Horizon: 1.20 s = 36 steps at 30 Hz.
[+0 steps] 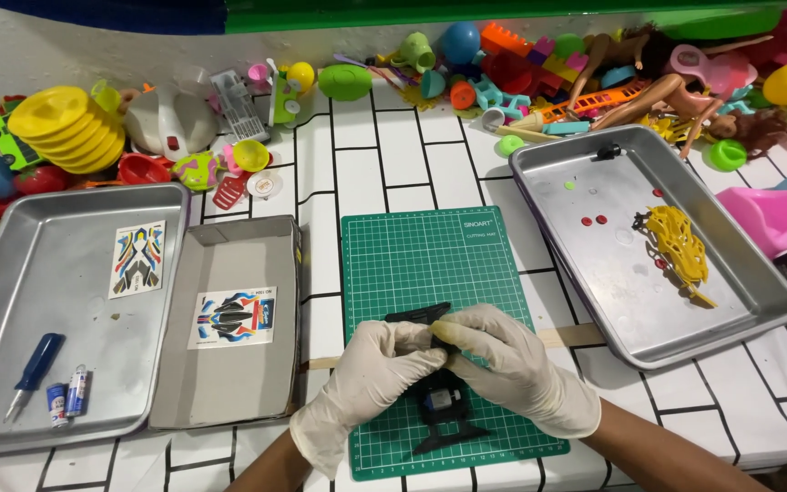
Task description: Assembling a mini 4WD toy car by installing internal components like gears and motor into the chassis on a cutting mat.
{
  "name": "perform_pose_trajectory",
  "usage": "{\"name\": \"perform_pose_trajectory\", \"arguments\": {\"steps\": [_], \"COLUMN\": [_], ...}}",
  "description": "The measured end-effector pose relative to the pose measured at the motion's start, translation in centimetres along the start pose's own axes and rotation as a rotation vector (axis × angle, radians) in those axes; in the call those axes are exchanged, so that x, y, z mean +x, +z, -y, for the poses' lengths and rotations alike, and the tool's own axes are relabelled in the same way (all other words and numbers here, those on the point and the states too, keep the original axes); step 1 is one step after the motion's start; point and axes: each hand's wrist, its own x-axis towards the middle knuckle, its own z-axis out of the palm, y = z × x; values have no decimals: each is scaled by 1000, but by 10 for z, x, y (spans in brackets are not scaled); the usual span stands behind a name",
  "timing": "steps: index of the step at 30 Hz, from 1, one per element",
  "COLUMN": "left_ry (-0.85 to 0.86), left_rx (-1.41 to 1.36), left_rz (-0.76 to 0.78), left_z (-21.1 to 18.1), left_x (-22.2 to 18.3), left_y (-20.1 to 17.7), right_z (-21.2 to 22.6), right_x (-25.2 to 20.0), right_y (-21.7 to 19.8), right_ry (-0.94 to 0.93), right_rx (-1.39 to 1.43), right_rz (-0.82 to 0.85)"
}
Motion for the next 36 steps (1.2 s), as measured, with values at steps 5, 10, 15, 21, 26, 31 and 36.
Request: {"name": "perform_pose_trajectory", "arguments": {"steps": [5,10,15,21,26,31,36], "left_ry": [-110,-186,-196,-250,-209,-140,-43], "left_rx": [-45,-121,-140,-81,-52,113,-60], "left_rz": [81,13,1,6,-72,-86,-169], "left_z": [-15,-12,-11,-20,-9,-19,16], "left_x": [-4,-6,-6,-7,-3,-11,-9], "left_y": [8,14,19,19,9,16,5], "right_z": [5,6,1,-1,4,9,13], "right_x": [0,-2,-13,-9,-2,-2,4], "right_y": [-3,-6,-5,-7,-12,-19,-20], "right_ry": [-15,14,-29,-57,-8,-5,-24], "right_rx": [-1,-52,-28,-44,-34,-18,105], "right_rz": [-26,-62,-27,54,91,121,145]}}
